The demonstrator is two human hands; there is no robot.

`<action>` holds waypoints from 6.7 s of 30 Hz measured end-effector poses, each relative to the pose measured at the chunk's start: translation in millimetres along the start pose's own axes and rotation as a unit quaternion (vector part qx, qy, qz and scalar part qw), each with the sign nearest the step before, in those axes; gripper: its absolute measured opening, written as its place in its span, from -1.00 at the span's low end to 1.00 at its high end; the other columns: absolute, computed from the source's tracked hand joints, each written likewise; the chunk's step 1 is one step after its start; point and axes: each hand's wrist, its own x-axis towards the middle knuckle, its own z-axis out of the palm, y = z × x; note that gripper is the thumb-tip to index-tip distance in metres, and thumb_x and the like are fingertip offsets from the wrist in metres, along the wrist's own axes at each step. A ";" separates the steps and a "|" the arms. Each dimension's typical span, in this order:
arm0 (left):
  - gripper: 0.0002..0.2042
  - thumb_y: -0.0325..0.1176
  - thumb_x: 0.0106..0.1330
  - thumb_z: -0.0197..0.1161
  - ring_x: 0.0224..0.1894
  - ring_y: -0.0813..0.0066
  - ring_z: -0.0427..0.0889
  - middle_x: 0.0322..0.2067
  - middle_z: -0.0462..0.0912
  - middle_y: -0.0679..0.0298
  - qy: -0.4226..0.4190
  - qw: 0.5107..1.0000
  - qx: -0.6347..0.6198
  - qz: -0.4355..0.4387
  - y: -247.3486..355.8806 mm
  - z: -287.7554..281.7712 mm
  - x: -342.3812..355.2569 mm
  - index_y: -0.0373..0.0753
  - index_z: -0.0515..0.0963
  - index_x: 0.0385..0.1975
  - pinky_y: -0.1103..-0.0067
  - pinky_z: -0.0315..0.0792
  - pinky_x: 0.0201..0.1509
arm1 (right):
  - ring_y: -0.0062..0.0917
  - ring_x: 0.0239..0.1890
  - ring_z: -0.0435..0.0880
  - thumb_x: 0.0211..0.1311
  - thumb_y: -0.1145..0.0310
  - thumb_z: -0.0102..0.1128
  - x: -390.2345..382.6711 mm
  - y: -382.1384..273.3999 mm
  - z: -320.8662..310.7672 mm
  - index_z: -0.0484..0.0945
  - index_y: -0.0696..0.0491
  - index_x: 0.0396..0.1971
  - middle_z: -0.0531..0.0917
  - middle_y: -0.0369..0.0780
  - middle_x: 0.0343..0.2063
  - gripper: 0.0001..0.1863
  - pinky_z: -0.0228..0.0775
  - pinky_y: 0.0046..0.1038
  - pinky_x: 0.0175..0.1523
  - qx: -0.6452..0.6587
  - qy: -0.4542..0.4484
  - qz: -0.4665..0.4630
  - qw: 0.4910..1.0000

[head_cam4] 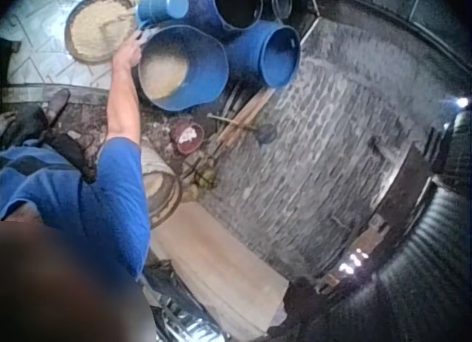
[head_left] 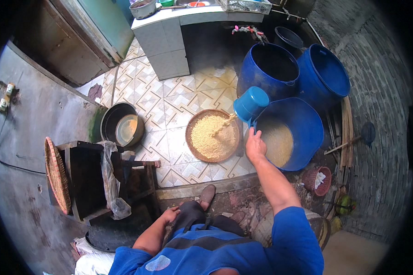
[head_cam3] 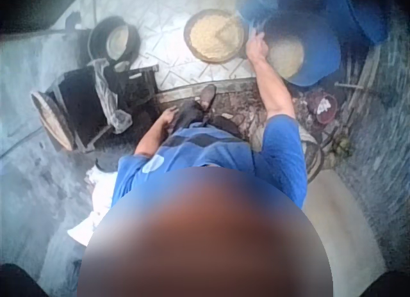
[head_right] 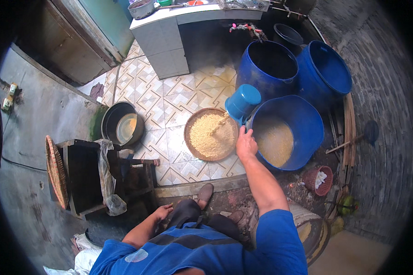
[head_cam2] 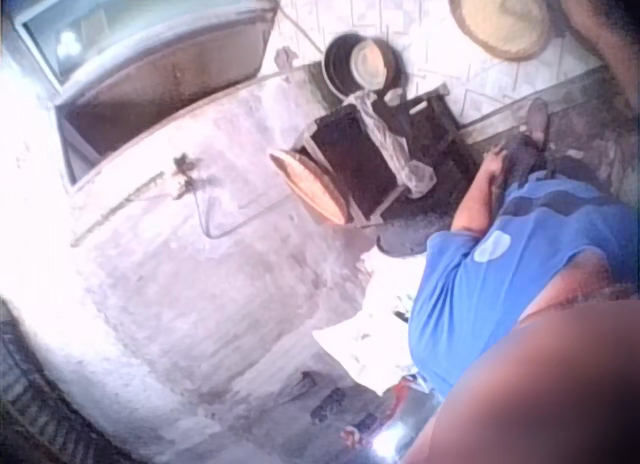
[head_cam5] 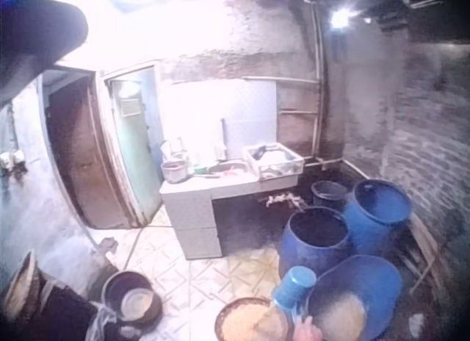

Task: The person scoops yellow grains from a large metal basin using a blue plastic scoop and pours them into a woven tray on the floor. The person repeats this scooping and pouring action multiple times.

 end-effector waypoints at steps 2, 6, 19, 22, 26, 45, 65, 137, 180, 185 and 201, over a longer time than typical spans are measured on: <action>-0.48 -0.14 0.32 0.06 0.25 0.22 0.34 0.19 0.36 0.04 -0.008 1.000 0.006 -0.017 0.2 0.4 1.4 -0.26 0.28 0.23 0.50 0.18 0.30 | -0.17 -0.19 0.64 0.24 0.45 -0.10 -5.0 4.3 -2.2 0.23 -0.02 0.14 0.41 -0.02 -0.11 -0.57 0.54 -0.22 -0.17 0.029 -0.002 0.009 1.000; -0.48 -0.14 0.32 0.07 0.25 0.23 0.34 0.20 0.36 0.05 -0.014 1.000 0.013 -0.020 7.4 3.2 -2.6 -0.26 0.29 0.22 0.50 0.19 0.30 | -0.21 -0.09 0.57 0.18 0.53 -0.06 -33.6 22.2 -0.4 0.20 0.02 0.16 0.41 -0.06 -0.07 -0.50 0.45 -0.27 -0.05 0.183 0.067 -0.003 0.981; -0.50 -0.22 0.31 0.04 0.25 0.24 0.33 0.22 0.33 0.07 -0.075 0.987 0.144 0.002 92.7 42.1 -8.7 -0.32 0.29 0.22 0.51 0.18 0.30 | -0.76 -0.32 0.37 0.13 0.56 0.08 -265.8 213.2 -23.1 0.24 0.07 0.13 0.42 -0.36 -0.31 -0.49 0.27 -0.69 -0.22 0.712 0.251 0.183 0.629; -0.52 -0.25 0.31 0.01 0.22 0.24 0.37 0.21 0.34 0.05 -0.102 0.980 0.167 0.027 104.8 65.7 0.3 -0.34 0.31 0.19 0.51 0.23 0.27 | -0.82 -0.64 0.24 0.24 0.47 0.04 -317.7 280.0 -7.6 0.26 0.01 0.13 0.39 -0.41 -0.45 -0.56 0.08 -0.72 -0.60 0.673 0.343 0.306 0.580; -0.54 -0.27 0.32 0.01 0.18 0.22 0.41 0.18 0.36 -0.02 -0.172 0.884 0.389 0.194 111.8 91.4 25.4 -0.37 0.32 0.18 0.50 0.28 0.24 | -0.78 -0.69 0.21 0.29 0.37 0.05 -396.7 376.3 79.2 0.31 -0.06 0.04 0.40 -0.38 -0.48 -0.67 0.01 -0.68 -0.66 0.669 0.402 0.464 0.419; -0.66 -0.30 0.30 0.05 0.21 0.14 0.36 0.18 0.33 -0.06 -0.265 0.680 0.612 0.303 125.6 243.1 36.2 -0.30 0.41 0.02 0.40 0.26 0.26 | -0.42 -0.23 0.51 0.21 0.26 0.05 -579.0 531.9 499.6 0.50 0.00 -0.16 0.55 -0.25 -0.28 -0.76 0.36 -0.41 -0.18 0.497 0.138 0.801 0.304; -0.59 -0.21 0.33 -0.05 0.22 0.09 0.33 0.19 0.32 -0.03 -0.303 0.637 0.627 0.332 93.7 258.3 15.8 -0.28 0.37 0.10 0.38 0.28 0.23 | -0.24 0.03 0.47 0.12 0.55 0.03 -455.6 566.0 457.1 0.33 0.09 0.10 0.49 -0.07 -0.02 -0.53 0.31 -0.25 0.09 0.548 0.130 0.700 0.439; -0.45 -0.09 0.31 0.02 0.28 0.19 0.29 0.22 0.31 0.02 -0.028 0.993 0.110 0.017 16.6 22.1 -11.5 -0.33 0.27 0.22 0.51 0.15 0.33 | -0.38 -0.39 0.58 0.14 0.38 0.16 -128.1 101.0 51.8 0.51 0.12 -0.22 0.61 -0.16 -0.31 -0.78 0.42 -0.38 -0.40 0.478 -0.107 0.190 0.851; -0.45 -0.16 0.29 0.07 0.22 0.24 0.37 0.19 0.36 0.01 -0.071 0.985 0.156 0.008 90.3 49.3 -0.5 -0.35 0.27 0.22 0.53 0.21 0.27 | -0.83 -0.58 0.31 0.13 0.57 0.06 -283.2 245.6 -19.5 0.24 -0.03 0.13 0.41 -0.37 -0.35 -0.48 0.11 -0.76 -0.59 0.759 0.233 0.205 0.572; -0.42 -0.13 0.30 0.06 0.20 0.22 0.39 0.18 0.37 -0.01 -0.145 0.919 0.346 0.125 114.5 91.4 16.3 -0.37 0.23 0.24 0.50 0.24 0.25 | -0.53 -0.19 0.46 0.22 0.42 0.09 -390.1 375.3 33.4 0.36 0.12 0.07 0.51 -0.25 -0.22 -0.60 0.28 -0.50 -0.05 0.547 0.329 0.410 0.651; -0.73 -0.43 0.17 0.08 0.13 0.01 0.43 0.10 0.39 -0.14 -0.252 0.567 0.687 0.379 138.8 234.3 42.7 -0.21 0.46 -0.11 0.35 0.42 0.13 | -0.27 0.10 0.49 0.17 0.22 0.10 -642.2 531.2 363.6 0.50 0.03 -0.01 0.50 -0.12 0.02 -0.60 0.36 -0.26 0.14 0.171 -0.344 0.512 0.769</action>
